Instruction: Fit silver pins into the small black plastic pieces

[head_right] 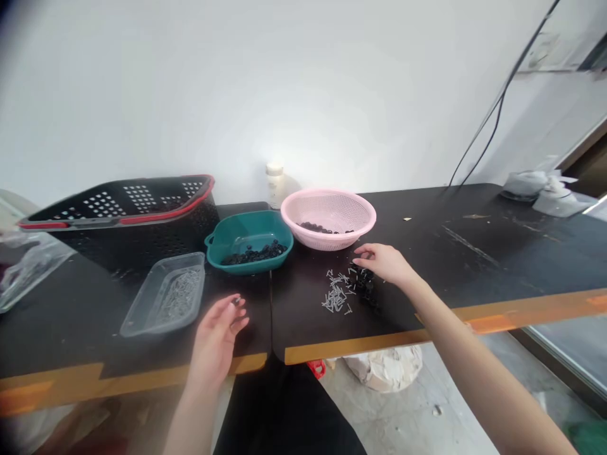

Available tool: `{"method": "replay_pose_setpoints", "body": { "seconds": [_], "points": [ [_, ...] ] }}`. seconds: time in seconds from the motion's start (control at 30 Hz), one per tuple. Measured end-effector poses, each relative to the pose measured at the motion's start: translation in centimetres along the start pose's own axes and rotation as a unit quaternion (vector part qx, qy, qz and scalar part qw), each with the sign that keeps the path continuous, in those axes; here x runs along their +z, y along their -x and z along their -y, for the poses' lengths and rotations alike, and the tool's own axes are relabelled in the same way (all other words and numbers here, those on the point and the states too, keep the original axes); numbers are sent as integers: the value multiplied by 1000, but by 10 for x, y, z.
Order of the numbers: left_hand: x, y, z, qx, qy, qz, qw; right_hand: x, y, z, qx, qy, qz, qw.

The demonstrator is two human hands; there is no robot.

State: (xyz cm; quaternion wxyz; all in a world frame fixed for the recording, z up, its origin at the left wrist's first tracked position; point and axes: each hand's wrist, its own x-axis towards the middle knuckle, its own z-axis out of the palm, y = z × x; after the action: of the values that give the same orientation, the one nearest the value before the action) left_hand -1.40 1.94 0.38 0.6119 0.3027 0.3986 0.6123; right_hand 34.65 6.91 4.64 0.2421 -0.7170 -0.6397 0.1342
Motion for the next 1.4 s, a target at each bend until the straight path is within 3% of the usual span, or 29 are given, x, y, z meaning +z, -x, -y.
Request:
{"method": "replay_pose_setpoints", "body": {
  "seconds": [0.1,0.2,0.3,0.4,0.5,0.63,0.77,0.87,1.1,1.27,1.4],
  "points": [
    [0,1,1,4,-3,0,1000,3,-5,-19,12,-4,36,999],
    [0,2,2,11,-7,3,1000,9,-6,-22,19,-5,47,999],
    [-1,3,4,21,-18,9,1000,9,-6,-14,24,4,32,999],
    [-1,3,5,34,-40,12,999,11,2,11,25,-101,56,993],
    [-1,4,7,43,-59,22,997,21,16,53,30,-303,159,939],
    [0,6,5,45,-68,30,996,49,28,115,10,-470,290,834],
    [0,8,5,63,-73,24,995,81,29,149,15,-584,336,739],
    [0,8,6,78,-73,25,994,102,33,154,30,-626,338,702],
    [4,13,3,95,-74,27,992,112,45,148,66,-633,366,679],
    [6,15,3,98,-79,19,992,109,44,151,34,-623,361,694],
    [5,15,6,109,-73,39,991,110,45,150,1,-595,342,728]
  ]
}}
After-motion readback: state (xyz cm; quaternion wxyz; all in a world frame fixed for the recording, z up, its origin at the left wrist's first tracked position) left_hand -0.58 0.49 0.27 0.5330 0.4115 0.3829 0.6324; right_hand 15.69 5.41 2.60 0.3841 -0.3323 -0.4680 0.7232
